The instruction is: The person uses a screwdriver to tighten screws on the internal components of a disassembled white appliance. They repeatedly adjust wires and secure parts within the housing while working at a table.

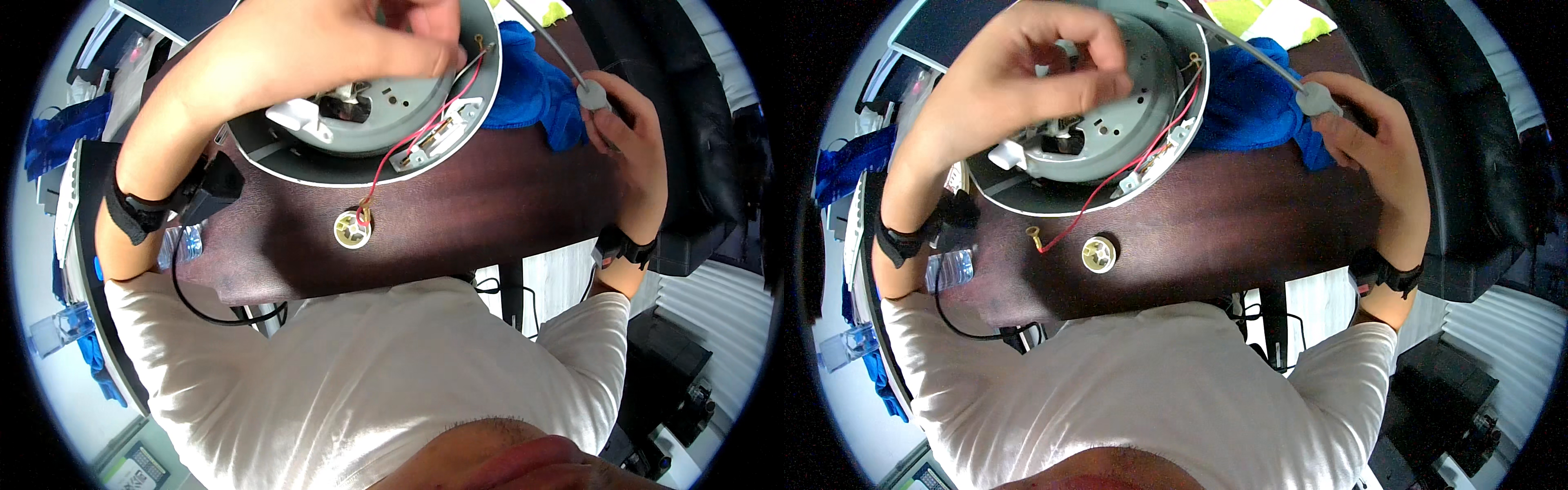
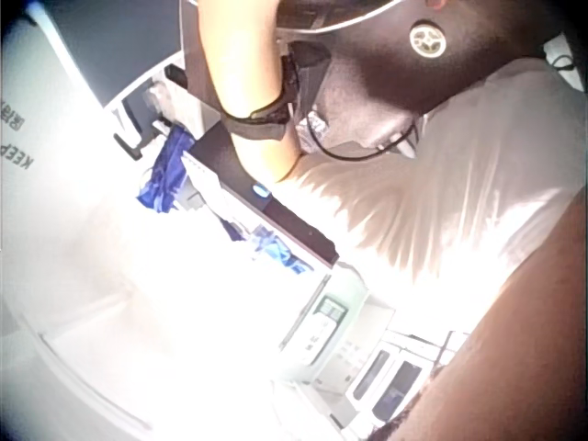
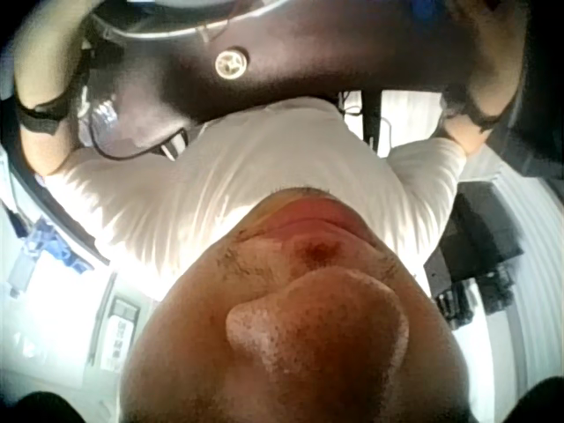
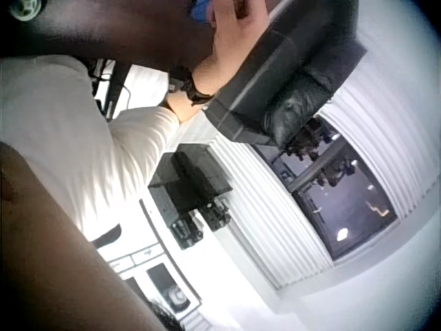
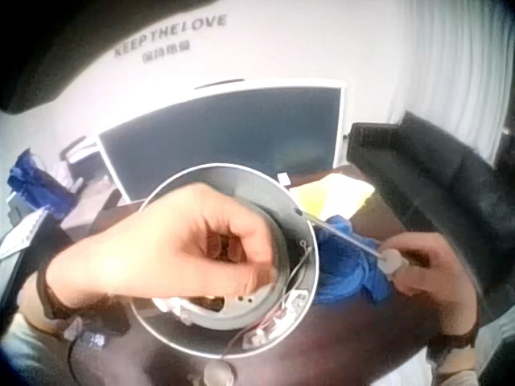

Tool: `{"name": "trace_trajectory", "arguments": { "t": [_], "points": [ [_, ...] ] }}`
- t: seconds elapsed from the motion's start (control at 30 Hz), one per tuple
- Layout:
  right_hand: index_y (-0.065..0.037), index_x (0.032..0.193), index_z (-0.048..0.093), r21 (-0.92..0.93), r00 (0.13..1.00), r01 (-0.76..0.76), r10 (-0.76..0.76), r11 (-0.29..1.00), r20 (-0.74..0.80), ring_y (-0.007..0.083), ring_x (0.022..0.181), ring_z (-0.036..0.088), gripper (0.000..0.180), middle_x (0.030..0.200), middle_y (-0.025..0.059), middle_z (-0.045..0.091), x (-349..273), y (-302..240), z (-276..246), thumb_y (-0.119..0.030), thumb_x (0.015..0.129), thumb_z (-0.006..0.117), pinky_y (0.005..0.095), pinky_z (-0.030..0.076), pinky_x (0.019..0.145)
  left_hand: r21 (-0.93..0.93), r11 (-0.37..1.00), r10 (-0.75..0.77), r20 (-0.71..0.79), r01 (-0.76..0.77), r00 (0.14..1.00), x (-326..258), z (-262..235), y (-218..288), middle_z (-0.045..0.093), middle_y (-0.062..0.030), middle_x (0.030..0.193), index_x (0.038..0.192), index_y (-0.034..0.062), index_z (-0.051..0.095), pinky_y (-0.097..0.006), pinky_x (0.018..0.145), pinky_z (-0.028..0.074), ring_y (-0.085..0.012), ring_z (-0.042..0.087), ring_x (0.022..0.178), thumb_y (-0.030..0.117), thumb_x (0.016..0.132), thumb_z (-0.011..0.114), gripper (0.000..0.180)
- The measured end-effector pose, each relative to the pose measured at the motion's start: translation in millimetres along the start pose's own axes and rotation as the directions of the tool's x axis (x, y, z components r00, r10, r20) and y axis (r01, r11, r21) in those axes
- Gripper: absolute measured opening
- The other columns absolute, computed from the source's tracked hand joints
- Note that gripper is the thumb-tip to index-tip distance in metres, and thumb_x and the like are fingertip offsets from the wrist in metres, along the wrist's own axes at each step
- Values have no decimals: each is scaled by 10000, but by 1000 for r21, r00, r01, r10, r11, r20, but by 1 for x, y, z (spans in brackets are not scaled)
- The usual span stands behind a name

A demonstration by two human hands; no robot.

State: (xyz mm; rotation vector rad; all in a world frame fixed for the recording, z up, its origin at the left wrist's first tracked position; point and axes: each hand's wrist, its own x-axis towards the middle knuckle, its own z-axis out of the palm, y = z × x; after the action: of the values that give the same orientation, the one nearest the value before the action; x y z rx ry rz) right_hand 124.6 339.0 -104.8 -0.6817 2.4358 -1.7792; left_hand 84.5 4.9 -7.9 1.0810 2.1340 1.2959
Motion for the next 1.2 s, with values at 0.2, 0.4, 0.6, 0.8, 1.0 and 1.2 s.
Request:
{"name": "trace_trajectory", "arguments": {
  "t": [0.2, 0.4, 0.6, 0.8, 1.0, 1.2],
  "points": [
    [-12, 1291, 614, -26, 996, -27, 29, 999, 83, 51, 536, 465, 410, 753, 12, 574, 8, 19, 4, -233, 947, 646, 214, 307, 459, 418, 867, 179, 244, -270, 953, 17, 6, 1, 673, -108, 858, 917, 16, 704, -363, 825, 467, -289, 594, 867, 111, 850, 685, 118],
    [-21, 1212, 558, 445, 991, -124, 88, 887, 102, 61, 510, 437, 325, 689, -3, 512, 13, 40, 43, -225, 964, 609, 216, 322, 455, 510, 843, 13, 300, -173, 954, 29, 11, -1, 658, -68, 932, 963, 76, 748, -375, 916, 417, -268, 549, 1005, 153, 863, 705, 134],
    [-72, 1030, 525, 647, 985, -174, 120, 742, 128, 76, 496, 446, 187, 614, -4, 500, 21, 50, 87, -232, 987, 611, 231, 337, 459, 554, 829, -101, 279, -74, 955, 36, 13, -8, 596, -11, 901, 980, 128, 765, -352, 948, 350, -205, 488, 970, 169, 872, 724, 123],
    [-68, 1019, 529, 693, 970, -244, 152, 679, 193, 80, 509, 483, 215, 625, 8, 538, 32, 46, 105, -272, 1008, 597, 232, 359, 462, 445, 884, -25, 353, -145, 935, 45, 9, -6, 576, 5, 886, 994, 155, 770, -328, 919, 345, -198, 479, 948, 156, 869, 728, 132],
    [-60, 1017, 544, 686, 968, -245, 134, 685, 212, 79, 516, 487, 212, 633, 6, 543, 33, 45, 105, -268, 1012, 585, 233, 360, 466, 579, 774, 63, 333, -257, 941, 35, 16, -10, 571, 4, 880, 1011, 166, 762, -343, 902, 344, -194, 483, 937, 177, 884, 718, 135],
    [-62, 1015, 546, 698, 979, -194, 89, 690, 185, 75, 510, 477, 197, 629, 0, 535, 34, 43, 106, -255, 1012, 586, 228, 352, 464, 638, 757, -120, 348, -142, 930, 44, 19, -1, 560, -23, 864, 1051, 179, 744, -362, 884, 353, -216, 498, 940, 195, 915, 681, 151]
  ]
}}
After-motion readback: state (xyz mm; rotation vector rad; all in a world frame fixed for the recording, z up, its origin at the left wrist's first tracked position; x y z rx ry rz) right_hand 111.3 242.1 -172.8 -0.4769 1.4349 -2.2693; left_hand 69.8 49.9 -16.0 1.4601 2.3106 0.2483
